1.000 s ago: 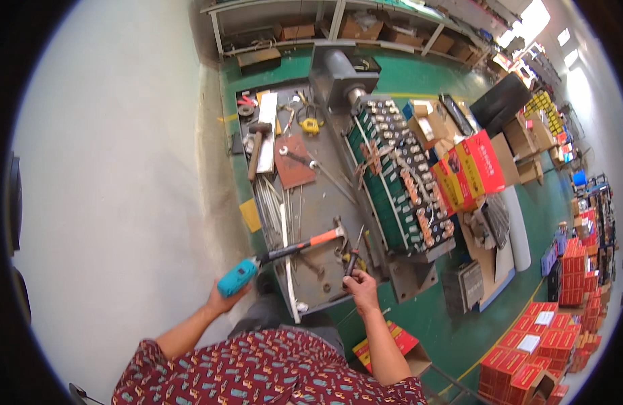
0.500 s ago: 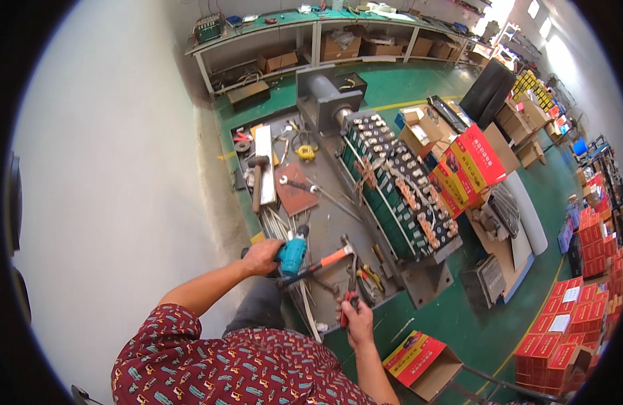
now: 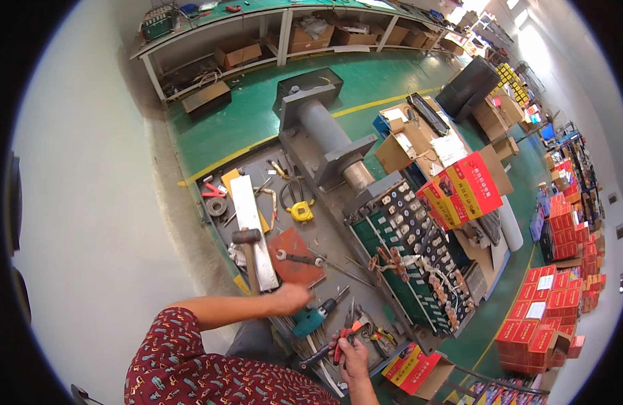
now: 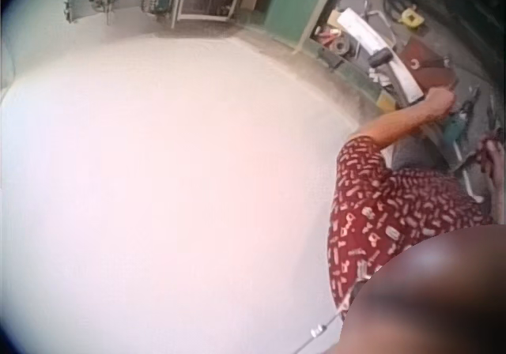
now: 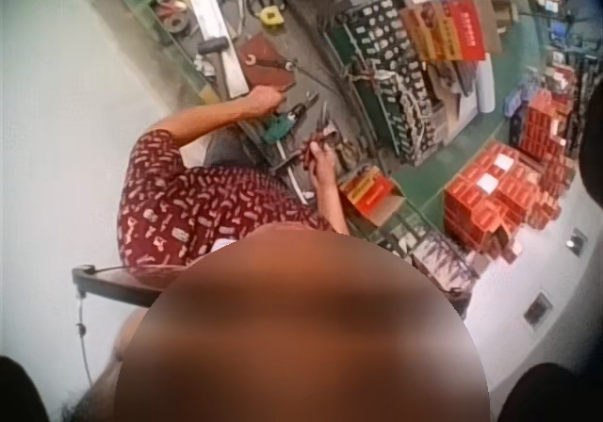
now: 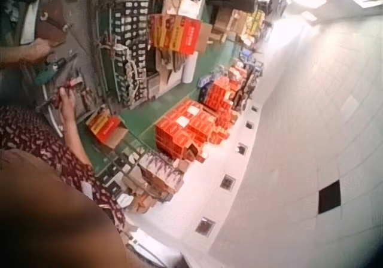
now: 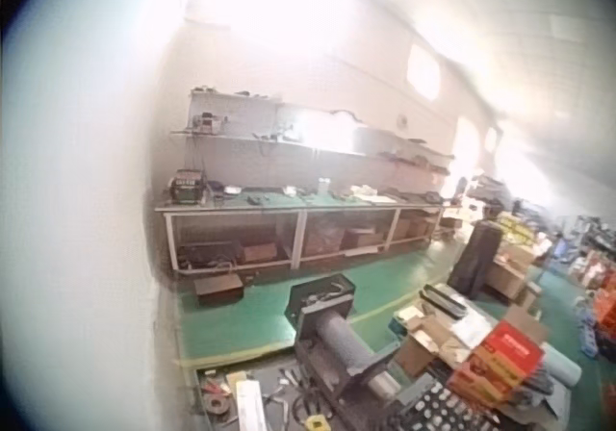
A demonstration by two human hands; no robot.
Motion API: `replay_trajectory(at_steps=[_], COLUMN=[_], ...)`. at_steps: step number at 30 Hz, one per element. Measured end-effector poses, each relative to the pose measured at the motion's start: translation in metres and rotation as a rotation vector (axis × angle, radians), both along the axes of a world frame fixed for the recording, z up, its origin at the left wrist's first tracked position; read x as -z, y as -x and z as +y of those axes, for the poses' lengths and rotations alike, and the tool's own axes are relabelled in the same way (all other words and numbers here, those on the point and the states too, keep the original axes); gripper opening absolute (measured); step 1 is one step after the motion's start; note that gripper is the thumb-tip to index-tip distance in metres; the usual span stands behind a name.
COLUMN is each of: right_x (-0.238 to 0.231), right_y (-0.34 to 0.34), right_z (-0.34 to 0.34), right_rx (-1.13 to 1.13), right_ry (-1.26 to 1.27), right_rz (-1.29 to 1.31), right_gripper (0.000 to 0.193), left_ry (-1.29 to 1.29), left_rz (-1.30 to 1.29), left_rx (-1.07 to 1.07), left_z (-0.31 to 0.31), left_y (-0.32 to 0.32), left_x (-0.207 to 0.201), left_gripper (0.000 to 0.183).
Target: The person assembles an electronic module by hand, using a cordless drill and pliers to secure components and connect wires. They repeatedly tighten fasteners and adjust wiring on a multi-cell battery pack mounted on a metal frame.
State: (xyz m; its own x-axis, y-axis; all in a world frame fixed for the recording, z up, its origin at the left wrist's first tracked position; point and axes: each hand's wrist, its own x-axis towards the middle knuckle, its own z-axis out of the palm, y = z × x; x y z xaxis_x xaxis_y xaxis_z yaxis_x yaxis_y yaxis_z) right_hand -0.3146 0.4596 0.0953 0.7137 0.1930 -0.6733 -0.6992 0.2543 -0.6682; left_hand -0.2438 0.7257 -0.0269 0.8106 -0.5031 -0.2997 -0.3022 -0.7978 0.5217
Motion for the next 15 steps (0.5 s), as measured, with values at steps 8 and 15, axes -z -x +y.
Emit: replay_trajectory(at_steps=[8, 15], right_x=[-0.022, -0.026], right_y=[-0.017, -0.015], right_z=[0.061, 0.083], right_rx=[0.022, -0.054], right_ry=[0.118, 0.259], right_rz=[0.020, 0.027], right_gripper=[0.036, 0.040], left_ry=[0.561, 0.079], left_rz=[-0.614, -0.932], left_rx=[-1.122, -1.182], left_z=[0.199, 0.254], left_y=[-0.297, -0.390], left_x=[-0.005, 0.066], left_gripper=[0.014, 0.020])
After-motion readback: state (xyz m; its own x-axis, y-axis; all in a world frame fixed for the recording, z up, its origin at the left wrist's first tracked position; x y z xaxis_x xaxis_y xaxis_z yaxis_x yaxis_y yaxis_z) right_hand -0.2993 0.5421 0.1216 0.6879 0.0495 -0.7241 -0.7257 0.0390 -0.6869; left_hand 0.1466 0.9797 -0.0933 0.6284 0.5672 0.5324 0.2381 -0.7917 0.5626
